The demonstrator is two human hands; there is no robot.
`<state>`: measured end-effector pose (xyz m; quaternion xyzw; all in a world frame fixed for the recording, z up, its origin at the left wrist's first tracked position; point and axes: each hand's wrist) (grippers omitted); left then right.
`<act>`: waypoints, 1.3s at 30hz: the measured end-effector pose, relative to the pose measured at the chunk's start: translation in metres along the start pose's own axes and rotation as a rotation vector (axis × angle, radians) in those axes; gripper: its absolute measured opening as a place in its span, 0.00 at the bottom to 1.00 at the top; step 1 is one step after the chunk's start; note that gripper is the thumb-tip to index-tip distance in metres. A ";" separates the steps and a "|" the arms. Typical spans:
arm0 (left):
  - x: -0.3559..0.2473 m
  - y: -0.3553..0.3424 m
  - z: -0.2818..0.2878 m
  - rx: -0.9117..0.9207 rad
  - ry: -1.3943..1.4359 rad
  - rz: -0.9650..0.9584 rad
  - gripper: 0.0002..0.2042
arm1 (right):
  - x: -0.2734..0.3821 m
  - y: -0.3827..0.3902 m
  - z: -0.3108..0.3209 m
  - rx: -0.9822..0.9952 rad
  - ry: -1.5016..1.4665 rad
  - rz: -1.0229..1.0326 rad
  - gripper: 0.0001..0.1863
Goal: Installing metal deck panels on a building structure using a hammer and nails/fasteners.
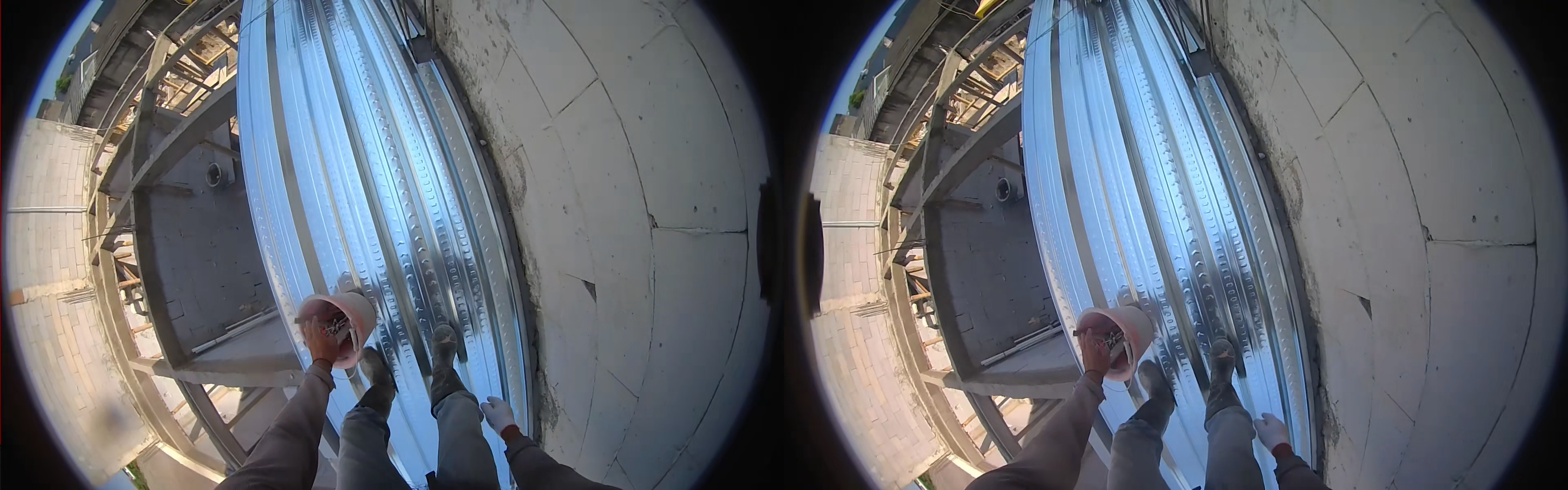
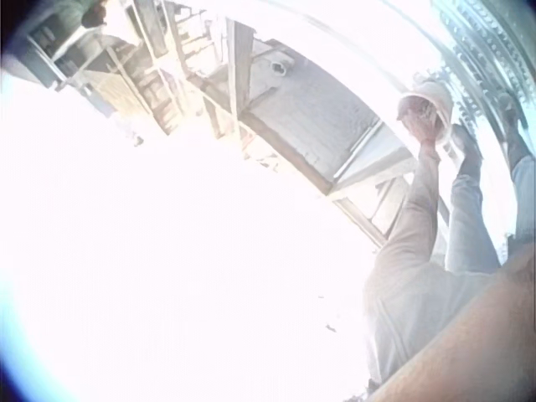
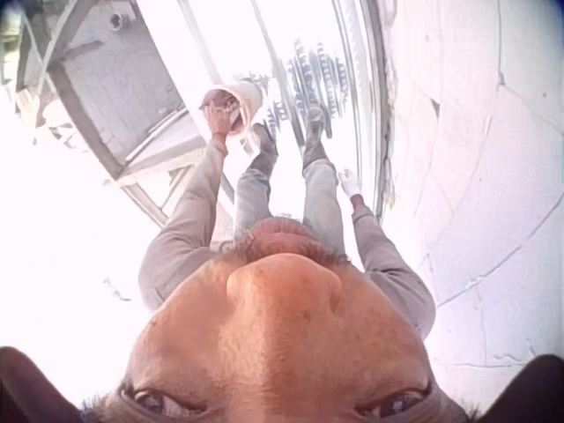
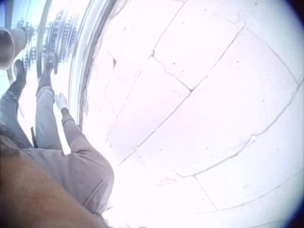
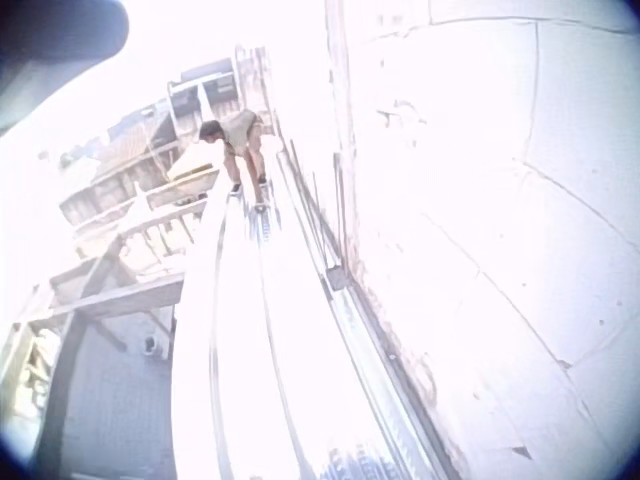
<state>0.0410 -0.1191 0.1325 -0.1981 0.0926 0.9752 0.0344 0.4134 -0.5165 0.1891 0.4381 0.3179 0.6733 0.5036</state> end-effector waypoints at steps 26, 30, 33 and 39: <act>0.002 0.342 0.293 0.122 0.146 1.045 0.34 | 0.196 0.130 0.117 0.104 -0.175 0.296 0.25; 0.010 0.382 0.280 0.356 0.235 1.131 0.33 | 0.164 0.142 0.135 0.043 -0.068 0.236 0.23; 0.023 0.407 0.273 0.406 0.256 1.163 0.32 | 0.187 0.170 0.113 0.086 -0.024 0.183 0.24; 0.048 0.379 0.291 0.343 0.352 1.091 0.27 | 0.204 0.178 0.096 0.091 0.141 0.328 0.28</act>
Point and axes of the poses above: each hand's wrist, its own y-axis away from the middle knuckle, its own z-axis out of the back of the hand, x = y × z, and after that the axes turned 7 degrees about -x, right-handed
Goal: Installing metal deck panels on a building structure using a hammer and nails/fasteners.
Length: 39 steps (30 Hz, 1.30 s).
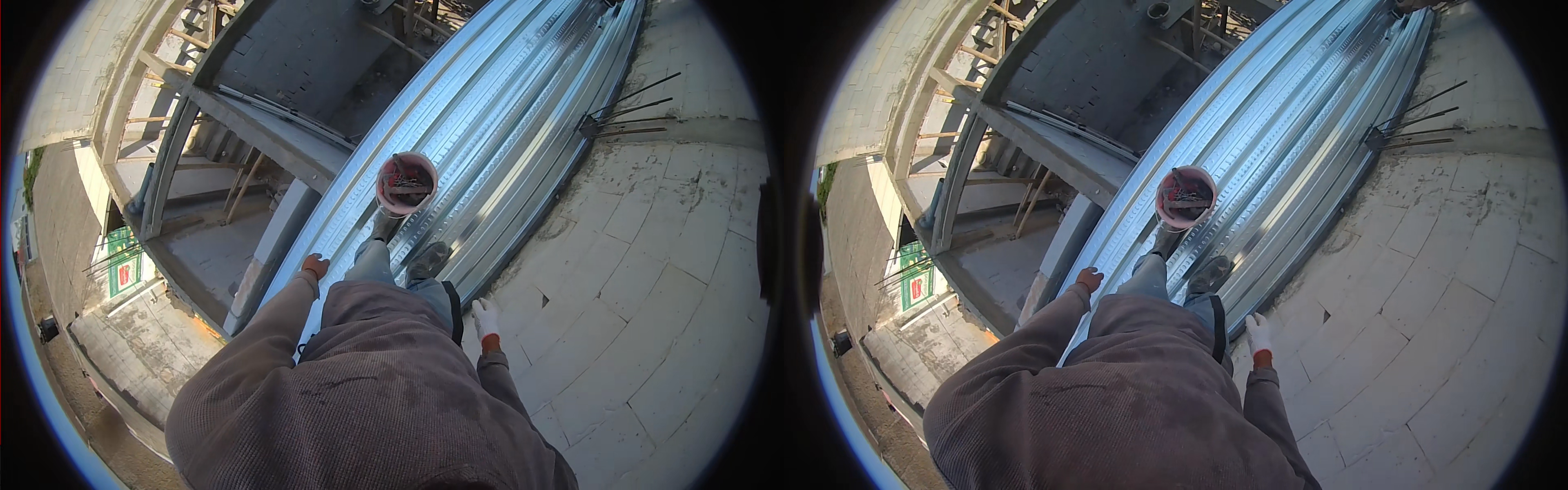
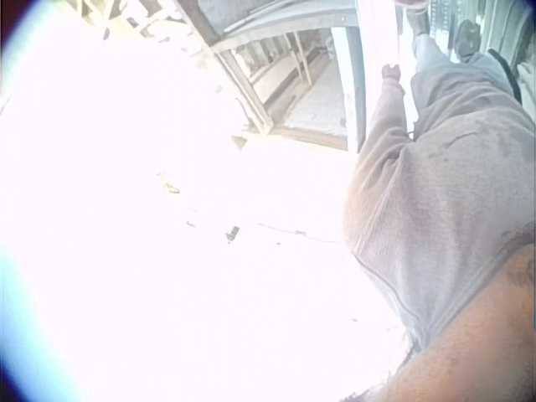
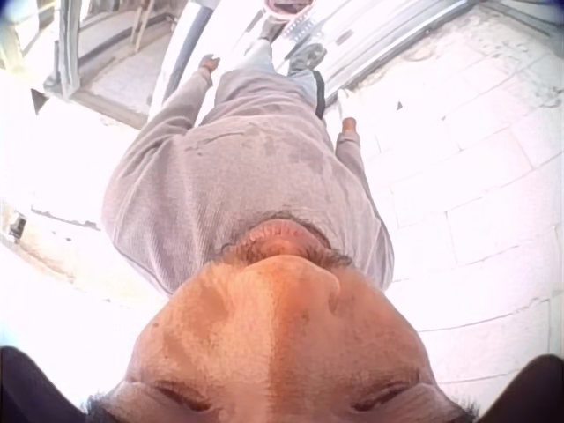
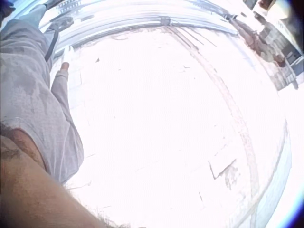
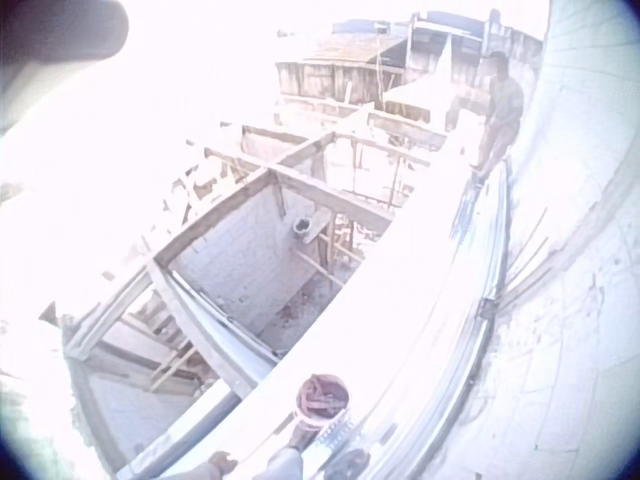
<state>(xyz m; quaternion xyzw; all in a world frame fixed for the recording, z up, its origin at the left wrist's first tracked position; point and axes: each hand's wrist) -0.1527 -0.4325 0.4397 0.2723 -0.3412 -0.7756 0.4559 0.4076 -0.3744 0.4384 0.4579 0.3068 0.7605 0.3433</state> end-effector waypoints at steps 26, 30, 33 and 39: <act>-0.051 -0.069 0.029 -0.110 -0.527 -0.689 0.17 | -0.040 0.060 -0.041 -0.183 0.326 0.255 0.23; -0.055 -0.034 0.017 -0.087 0.058 -0.367 0.18 | -0.054 0.043 -0.009 -0.068 -0.027 0.042 0.18; -0.062 -0.027 0.017 -0.118 -0.232 -0.796 0.20 | -0.063 0.017 0.024 -0.094 -0.197 -0.042 0.15; -0.054 0.004 0.005 0.001 -0.125 -0.669 0.23 | -0.066 -0.005 0.065 -0.240 -0.255 -0.043 0.16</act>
Point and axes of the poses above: each hand's wrist, its own y-axis away from the middle knuckle, its own z-axis out of the back of the hand, x = y × z, and after that the axes turned 7 degrees about -x, right-handed
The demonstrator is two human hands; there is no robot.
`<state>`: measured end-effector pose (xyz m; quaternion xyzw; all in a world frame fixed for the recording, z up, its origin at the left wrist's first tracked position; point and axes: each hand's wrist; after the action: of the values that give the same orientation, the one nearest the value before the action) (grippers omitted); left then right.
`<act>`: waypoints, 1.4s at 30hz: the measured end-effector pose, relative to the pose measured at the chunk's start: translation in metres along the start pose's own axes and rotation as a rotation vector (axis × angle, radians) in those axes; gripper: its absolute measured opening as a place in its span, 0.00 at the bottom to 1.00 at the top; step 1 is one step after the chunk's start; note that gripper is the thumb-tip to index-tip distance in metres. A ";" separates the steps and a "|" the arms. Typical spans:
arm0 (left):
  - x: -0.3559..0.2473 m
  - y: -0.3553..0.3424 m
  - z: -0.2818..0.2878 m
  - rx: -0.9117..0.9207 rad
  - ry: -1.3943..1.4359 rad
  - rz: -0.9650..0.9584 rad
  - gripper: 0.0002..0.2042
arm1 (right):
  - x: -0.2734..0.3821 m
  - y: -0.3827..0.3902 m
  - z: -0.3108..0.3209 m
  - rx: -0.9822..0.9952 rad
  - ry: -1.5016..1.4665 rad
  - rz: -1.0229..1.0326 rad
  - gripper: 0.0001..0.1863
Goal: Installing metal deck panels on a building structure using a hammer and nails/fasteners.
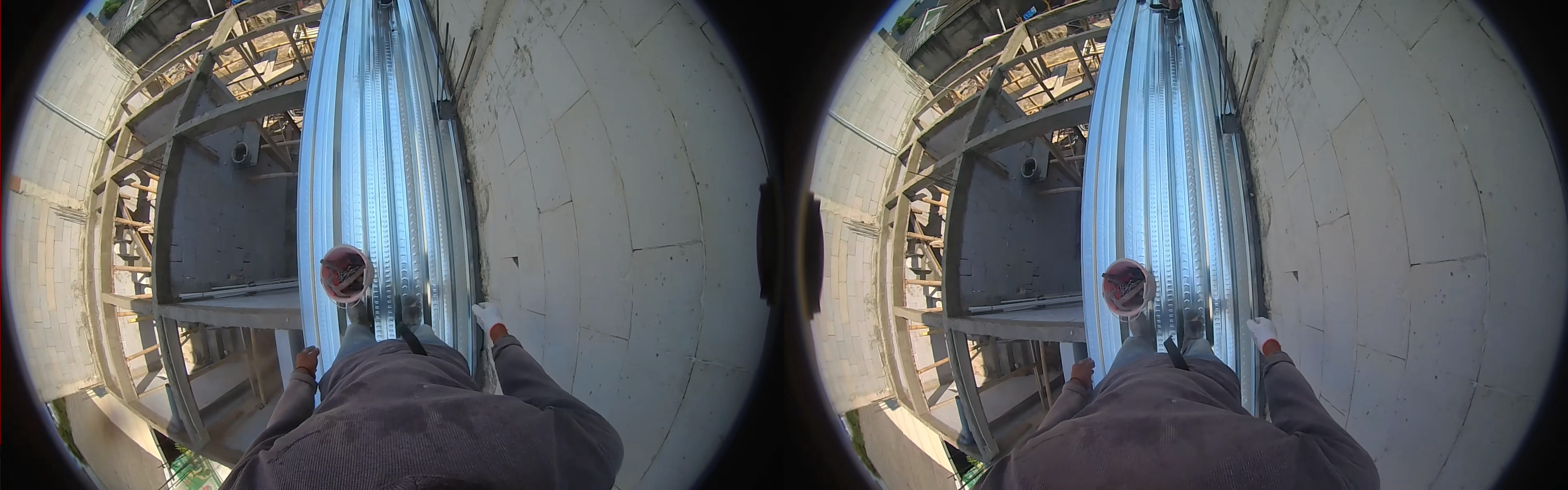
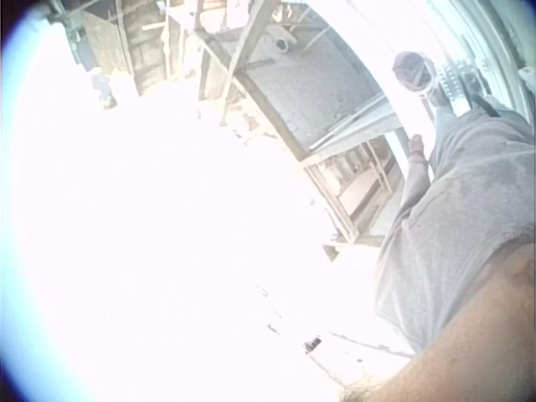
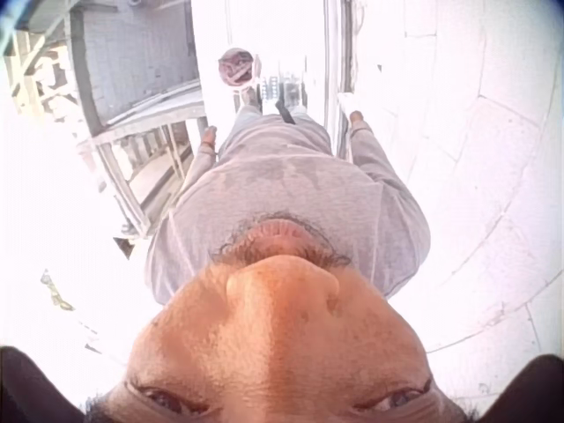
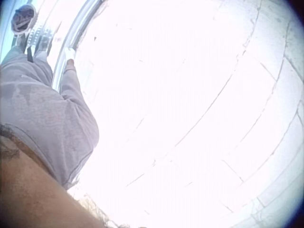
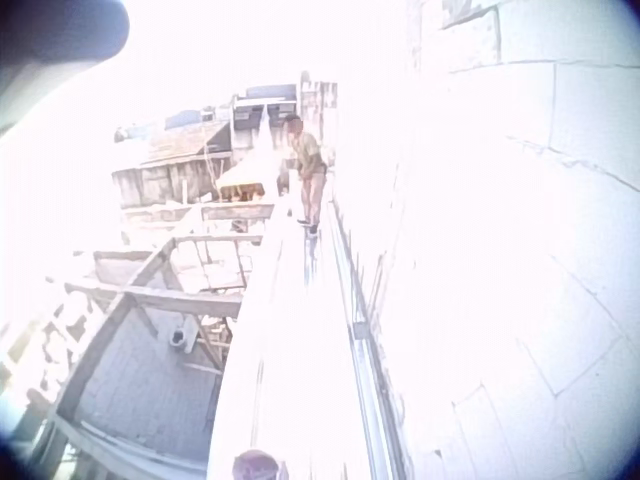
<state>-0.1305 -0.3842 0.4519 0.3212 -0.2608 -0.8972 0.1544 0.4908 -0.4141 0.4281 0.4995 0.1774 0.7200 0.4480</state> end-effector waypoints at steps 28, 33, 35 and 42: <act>0.087 -0.018 -0.002 0.182 -0.562 -0.324 0.09 | 0.048 0.087 -0.080 0.059 -0.132 -0.101 0.21; 0.075 -0.023 0.011 0.299 -0.697 -0.271 0.14 | 0.034 0.098 -0.092 0.025 -0.011 -0.099 0.19; 0.064 -0.039 0.024 0.288 -0.748 -0.335 0.11 | 0.029 0.100 -0.099 0.015 -0.009 -0.071 0.19; 0.025 -0.105 0.064 0.146 -0.617 -0.293 0.09 | 0.035 0.102 -0.111 0.012 0.090 0.024 0.19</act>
<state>-0.2026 -0.2864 0.4219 0.0794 -0.3096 -0.9437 -0.0856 0.3421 -0.4187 0.4714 0.4713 0.1958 0.7459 0.4280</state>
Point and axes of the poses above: each hand's wrist, its own y-axis away from the middle knuckle, its own z-axis out of the back of the hand, x = y × z, and after that the axes turned 7 degrees about -x, right-handed
